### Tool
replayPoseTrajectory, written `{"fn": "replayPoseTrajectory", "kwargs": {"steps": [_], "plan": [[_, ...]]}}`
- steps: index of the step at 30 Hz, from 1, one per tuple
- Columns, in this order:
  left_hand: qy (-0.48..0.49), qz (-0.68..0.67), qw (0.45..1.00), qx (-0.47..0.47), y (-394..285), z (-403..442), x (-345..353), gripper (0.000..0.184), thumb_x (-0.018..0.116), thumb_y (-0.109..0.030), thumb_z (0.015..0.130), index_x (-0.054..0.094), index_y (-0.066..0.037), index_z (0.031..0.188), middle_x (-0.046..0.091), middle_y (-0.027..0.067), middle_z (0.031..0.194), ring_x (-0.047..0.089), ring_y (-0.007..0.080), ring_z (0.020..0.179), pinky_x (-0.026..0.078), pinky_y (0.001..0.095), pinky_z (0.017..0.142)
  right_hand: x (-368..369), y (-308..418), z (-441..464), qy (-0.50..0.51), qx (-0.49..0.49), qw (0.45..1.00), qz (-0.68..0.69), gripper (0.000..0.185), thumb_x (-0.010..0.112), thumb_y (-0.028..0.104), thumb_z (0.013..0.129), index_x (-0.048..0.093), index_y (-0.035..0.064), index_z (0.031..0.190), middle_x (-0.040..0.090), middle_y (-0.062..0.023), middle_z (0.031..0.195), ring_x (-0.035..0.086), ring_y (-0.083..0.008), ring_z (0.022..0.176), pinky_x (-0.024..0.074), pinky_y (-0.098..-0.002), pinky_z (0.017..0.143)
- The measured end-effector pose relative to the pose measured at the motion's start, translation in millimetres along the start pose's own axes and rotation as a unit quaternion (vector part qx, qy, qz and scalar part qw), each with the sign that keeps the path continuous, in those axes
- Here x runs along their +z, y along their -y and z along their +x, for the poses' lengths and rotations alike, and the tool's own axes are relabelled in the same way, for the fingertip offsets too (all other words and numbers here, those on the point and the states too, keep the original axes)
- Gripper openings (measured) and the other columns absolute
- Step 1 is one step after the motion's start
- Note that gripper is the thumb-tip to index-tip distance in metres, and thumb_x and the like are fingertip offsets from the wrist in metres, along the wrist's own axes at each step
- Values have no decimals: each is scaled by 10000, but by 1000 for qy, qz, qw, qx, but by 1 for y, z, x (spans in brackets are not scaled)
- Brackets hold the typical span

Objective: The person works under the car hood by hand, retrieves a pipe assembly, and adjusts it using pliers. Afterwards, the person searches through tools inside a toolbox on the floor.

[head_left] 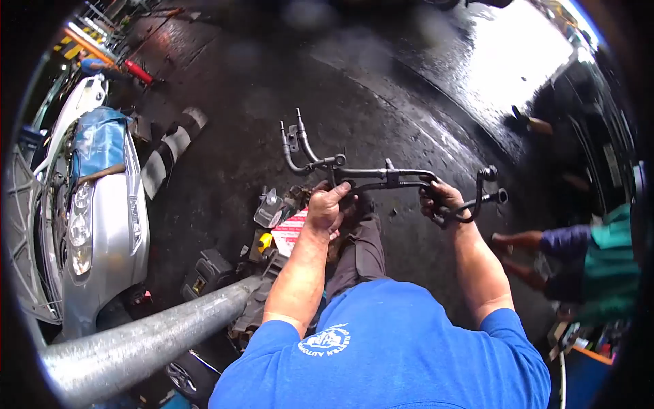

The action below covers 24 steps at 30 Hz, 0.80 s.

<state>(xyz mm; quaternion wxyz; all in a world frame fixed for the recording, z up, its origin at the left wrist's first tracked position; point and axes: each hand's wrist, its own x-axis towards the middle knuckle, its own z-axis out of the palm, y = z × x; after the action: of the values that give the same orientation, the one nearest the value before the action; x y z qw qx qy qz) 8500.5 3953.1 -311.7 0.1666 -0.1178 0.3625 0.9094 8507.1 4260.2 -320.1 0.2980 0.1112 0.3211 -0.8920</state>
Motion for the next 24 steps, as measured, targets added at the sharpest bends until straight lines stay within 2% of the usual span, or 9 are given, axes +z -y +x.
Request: {"fn": "replayPoseTrajectory", "kwargs": {"steps": [3,6,10,14,15,18,19,22,24], "plan": [[28,-25,999,28,-30,57,5,191,561,4,836,596,-11,1023,645,94,925,630,200,854,534,331,749,-10,42,77,-15,15,998,-67,385,607,203,814,511,66,1160,587,-51,826,557,-164,614,464,-320,534],[21,66,994,80,-54,132,-3,232,561,15,833,587,-23,1060,643,92,955,629,195,858,524,333,779,-3,98,144,-50,28,992,-110,371,612,193,809,525,62,1144,590,-53,831,560,-172,620,462,-322,536],[30,56,992,113,-124,177,27,329,569,14,820,544,-50,1141,644,82,969,622,213,894,512,372,812,34,152,205,22,33,998,-52,356,627,193,801,542,61,1121,582,-58,827,548,-173,647,452,-318,552],[40,-94,984,145,-191,242,43,398,559,16,808,517,-82,1191,609,99,1073,594,230,993,498,422,844,63,213,280,56,33,997,-49,329,623,194,804,557,64,1098,568,-42,806,517,-158,634,426,-310,539],[49,-112,979,161,-202,244,39,371,554,-68,826,517,-93,1194,580,115,1139,569,251,1050,494,440,846,66,214,292,51,33,997,-54,313,621,185,801,570,64,1086,570,-38,812,501,-143,625,409,-300,534],[25,-163,971,175,-241,288,49,360,557,-157,843,514,-136,1200,600,69,1089,576,235,1014,486,457,822,73,251,354,68,45,994,-68,286,610,198,809,566,66,1058,562,-33,801,479,-132,606,389,-285,526],[-5,-168,969,179,-251,304,50,385,537,-278,857,508,-112,1203,613,83,1047,571,244,1006,471,454,825,72,261,378,70,51,994,-70,274,605,210,816,559,74,1048,553,-35,791,480,-142,608,390,-292,525],[-9,-153,967,204,-278,347,36,355,530,-303,859,550,-84,1138,626,85,1009,575,236,978,460,431,815,80,288,446,133,84,987,-46,232,599,214,821,548,74,999,553,-39,773,474,-135,596,387,-291,519],[-92,-166,956,225,-294,383,23,269,516,-315,868,599,-91,992,629,62,915,585,203,867,461,395,770,86,308,495,147,96,984,-38,227,599,213,820,545,73,990,561,-45,769,475,-128,588,386,-287,513]]}}
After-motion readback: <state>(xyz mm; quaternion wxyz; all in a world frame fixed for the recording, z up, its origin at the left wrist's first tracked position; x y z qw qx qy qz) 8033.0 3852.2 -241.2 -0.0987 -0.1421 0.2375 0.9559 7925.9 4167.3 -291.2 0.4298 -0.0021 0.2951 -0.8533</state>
